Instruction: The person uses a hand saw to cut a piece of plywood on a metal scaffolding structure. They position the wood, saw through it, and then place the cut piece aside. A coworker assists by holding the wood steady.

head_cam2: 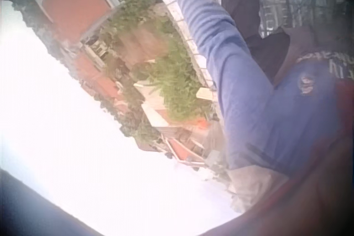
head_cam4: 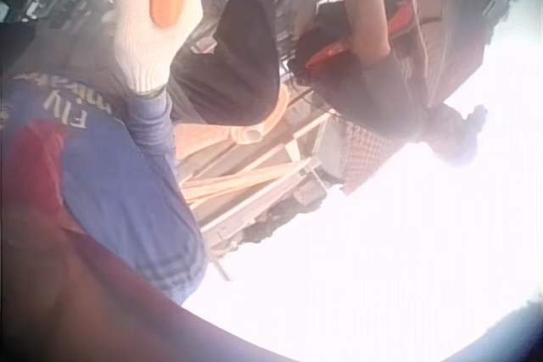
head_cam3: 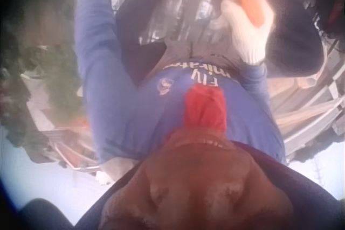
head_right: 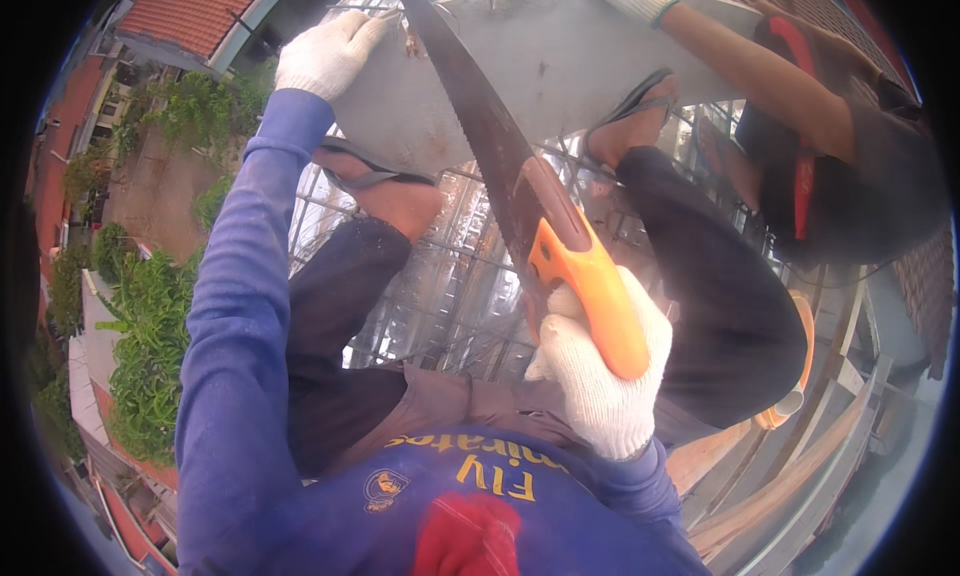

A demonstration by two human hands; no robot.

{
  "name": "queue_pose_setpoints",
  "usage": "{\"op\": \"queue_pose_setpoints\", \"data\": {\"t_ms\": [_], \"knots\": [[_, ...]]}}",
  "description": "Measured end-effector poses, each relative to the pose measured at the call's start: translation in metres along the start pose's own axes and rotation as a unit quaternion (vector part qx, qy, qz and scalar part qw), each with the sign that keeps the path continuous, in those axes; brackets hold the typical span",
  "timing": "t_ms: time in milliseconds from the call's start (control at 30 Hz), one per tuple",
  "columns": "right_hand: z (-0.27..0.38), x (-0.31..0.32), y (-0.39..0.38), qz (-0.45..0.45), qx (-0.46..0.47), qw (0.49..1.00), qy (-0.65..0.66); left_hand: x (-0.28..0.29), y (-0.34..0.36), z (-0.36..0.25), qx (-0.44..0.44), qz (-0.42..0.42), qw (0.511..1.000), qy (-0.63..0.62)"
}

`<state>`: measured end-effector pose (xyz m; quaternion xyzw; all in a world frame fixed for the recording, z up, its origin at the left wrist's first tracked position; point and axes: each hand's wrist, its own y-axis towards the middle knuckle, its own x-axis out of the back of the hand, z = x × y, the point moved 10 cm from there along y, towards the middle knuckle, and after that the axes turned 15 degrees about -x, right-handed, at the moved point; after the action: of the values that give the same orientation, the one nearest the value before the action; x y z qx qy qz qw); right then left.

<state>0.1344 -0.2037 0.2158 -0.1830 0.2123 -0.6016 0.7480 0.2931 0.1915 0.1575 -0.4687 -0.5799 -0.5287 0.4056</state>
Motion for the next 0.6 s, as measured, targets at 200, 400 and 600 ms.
{"op": "queue_pose_setpoints", "data": {"t_ms": [200,400,600], "knots": [[-0.012,0.009,-0.005,0.022,-0.023,0.998,0.054,0.007,-0.003,0.001,-0.015,-0.027,1.000,0.001],[-0.014,-0.015,0.003,0.035,-0.006,0.999,0.003,0.005,0.000,0.004,-0.007,-0.014,1.000,0.002],[-0.030,-0.022,-0.004,0.055,-0.032,0.998,0.006,0.008,-0.002,0.000,0.000,-0.020,1.000,-0.016]]}}
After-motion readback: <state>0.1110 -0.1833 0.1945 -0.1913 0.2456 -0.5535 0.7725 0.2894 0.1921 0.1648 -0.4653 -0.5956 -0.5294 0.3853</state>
